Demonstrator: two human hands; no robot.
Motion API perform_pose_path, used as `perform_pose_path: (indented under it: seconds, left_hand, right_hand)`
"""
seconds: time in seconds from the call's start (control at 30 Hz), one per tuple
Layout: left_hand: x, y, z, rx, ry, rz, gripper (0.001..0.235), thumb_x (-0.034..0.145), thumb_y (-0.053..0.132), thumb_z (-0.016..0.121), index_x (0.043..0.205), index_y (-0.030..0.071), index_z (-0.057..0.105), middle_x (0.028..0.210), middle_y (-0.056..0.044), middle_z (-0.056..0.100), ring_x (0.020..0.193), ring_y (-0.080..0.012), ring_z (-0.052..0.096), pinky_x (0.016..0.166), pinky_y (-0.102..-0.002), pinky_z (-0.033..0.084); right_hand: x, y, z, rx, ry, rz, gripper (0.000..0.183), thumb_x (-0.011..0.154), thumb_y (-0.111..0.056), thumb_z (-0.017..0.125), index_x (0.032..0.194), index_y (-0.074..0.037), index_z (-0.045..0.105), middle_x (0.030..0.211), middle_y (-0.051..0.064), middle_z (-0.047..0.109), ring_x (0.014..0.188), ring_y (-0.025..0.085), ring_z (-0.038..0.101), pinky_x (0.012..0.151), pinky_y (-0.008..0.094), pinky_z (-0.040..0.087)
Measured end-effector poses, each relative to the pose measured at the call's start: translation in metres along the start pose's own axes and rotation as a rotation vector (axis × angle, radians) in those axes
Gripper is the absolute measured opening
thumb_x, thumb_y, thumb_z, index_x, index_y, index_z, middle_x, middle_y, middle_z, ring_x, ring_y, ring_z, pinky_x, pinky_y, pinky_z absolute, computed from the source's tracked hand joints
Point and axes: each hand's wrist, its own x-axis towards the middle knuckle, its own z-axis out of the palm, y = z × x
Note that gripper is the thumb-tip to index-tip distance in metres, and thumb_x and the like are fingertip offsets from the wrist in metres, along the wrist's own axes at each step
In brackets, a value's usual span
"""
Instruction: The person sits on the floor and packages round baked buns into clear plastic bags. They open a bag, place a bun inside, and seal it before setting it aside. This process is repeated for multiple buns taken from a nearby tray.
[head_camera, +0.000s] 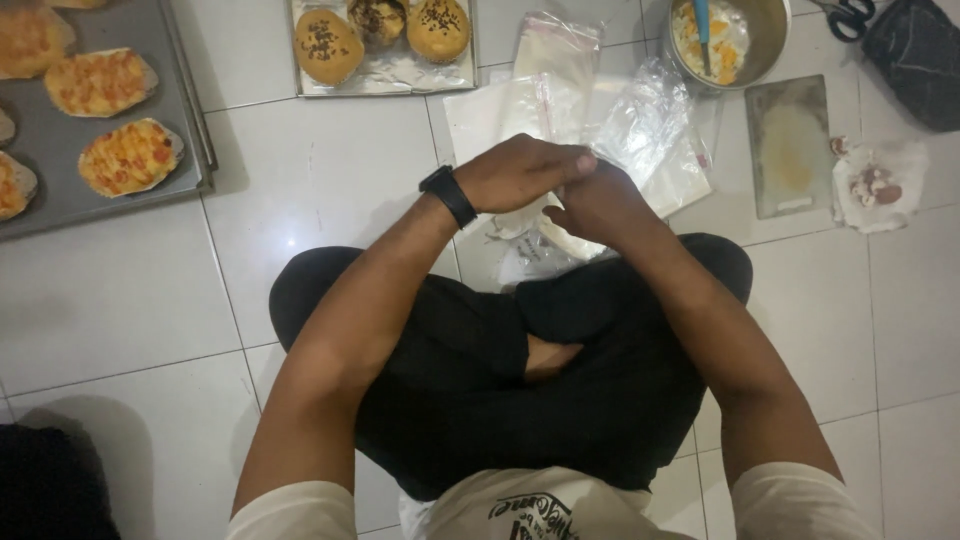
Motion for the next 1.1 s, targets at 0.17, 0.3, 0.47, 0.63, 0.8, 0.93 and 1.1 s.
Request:
perform_pose_path:
  seconds: [0.17,0.3,0.47,0.63,0.8,0.93,1.1]
  left_hand:
    - [-0.006,0.003,0.011,0.043,-0.032,0.006,0.066,0.106,0.061,0.036,0.147,0.013,0.056,0.127,-0.029,0.068,0.123,-0.0499,0.062,0.111,-0.058,0.042]
    - [-0.001,0.006,0.016,0.074,-0.046,0.034,0.067,0.107,0.06,0.038,0.146,0.008,0.055,0.132,-0.032,0.065,0.123,-0.0543,0.059,0.109,-0.06,0.043]
    - [0.005,-0.01,0.011,0.155,-0.033,0.015,0.071,0.107,0.062,0.032,0.149,0.007,0.053,0.132,-0.031,0.065,0.125,-0.0508,0.06,0.111,-0.058,0.042]
    - [0.001,0.019,0.017,0.156,-0.049,0.04,0.067,0.107,0.058,0.035,0.147,0.008,0.054,0.134,-0.032,0.063,0.126,-0.0525,0.057,0.11,-0.06,0.042]
    - [0.003,0.015,0.018,0.15,-0.05,0.042,0.073,0.105,0.066,0.034,0.149,0.012,0.053,0.136,-0.028,0.064,0.129,-0.0485,0.058,0.111,-0.058,0.042]
    - [0.003,-0.001,0.009,0.115,-0.026,0.039,0.063,0.108,0.057,0.039,0.151,0.012,0.049,0.134,-0.033,0.063,0.13,-0.0502,0.055,0.111,-0.06,0.042]
    - [0.016,-0.025,0.001,-0.121,0.636,0.001,0.06,0.098,0.06,0.052,0.139,0.016,0.059,0.144,-0.011,0.061,0.131,-0.0271,0.062,0.104,-0.04,0.054]
  right_hand:
    - [-0.003,0.003,-0.01,-0.06,0.049,-0.051,0.042,0.096,-0.037,0.065,0.115,0.0,0.072,0.113,0.024,0.074,0.118,0.043,0.066,0.106,0.057,0.044]
    - [0.0,-0.002,-0.004,0.072,0.094,-0.037,0.041,0.098,-0.036,0.063,0.118,0.0,0.071,0.114,0.025,0.073,0.117,0.044,0.066,0.105,0.058,0.045]
    - [0.002,0.003,0.005,0.237,0.147,-0.02,0.041,0.101,-0.035,0.06,0.121,-0.001,0.07,0.116,0.027,0.072,0.115,0.047,0.065,0.102,0.059,0.046]
    - [0.004,0.008,0.015,0.402,0.197,-0.002,0.041,0.103,-0.034,0.057,0.125,-0.001,0.069,0.117,0.028,0.071,0.114,0.049,0.065,0.1,0.061,0.047]
    - [0.007,0.009,0.023,0.566,0.244,0.006,0.041,0.106,-0.033,0.054,0.128,-0.001,0.068,0.118,0.029,0.07,0.112,0.052,0.065,0.098,0.062,0.048]
    - [0.0,0.014,0.026,0.697,0.286,0.021,0.041,0.107,-0.032,0.052,0.131,-0.001,0.067,0.12,0.031,0.07,0.111,0.053,0.065,0.096,0.064,0.049]
    - [-0.021,-0.016,-0.034,1.244,0.356,-0.003,0.069,0.102,-0.054,0.041,0.154,-0.008,0.041,0.146,0.012,0.061,0.139,0.032,0.054,0.118,0.048,0.039]
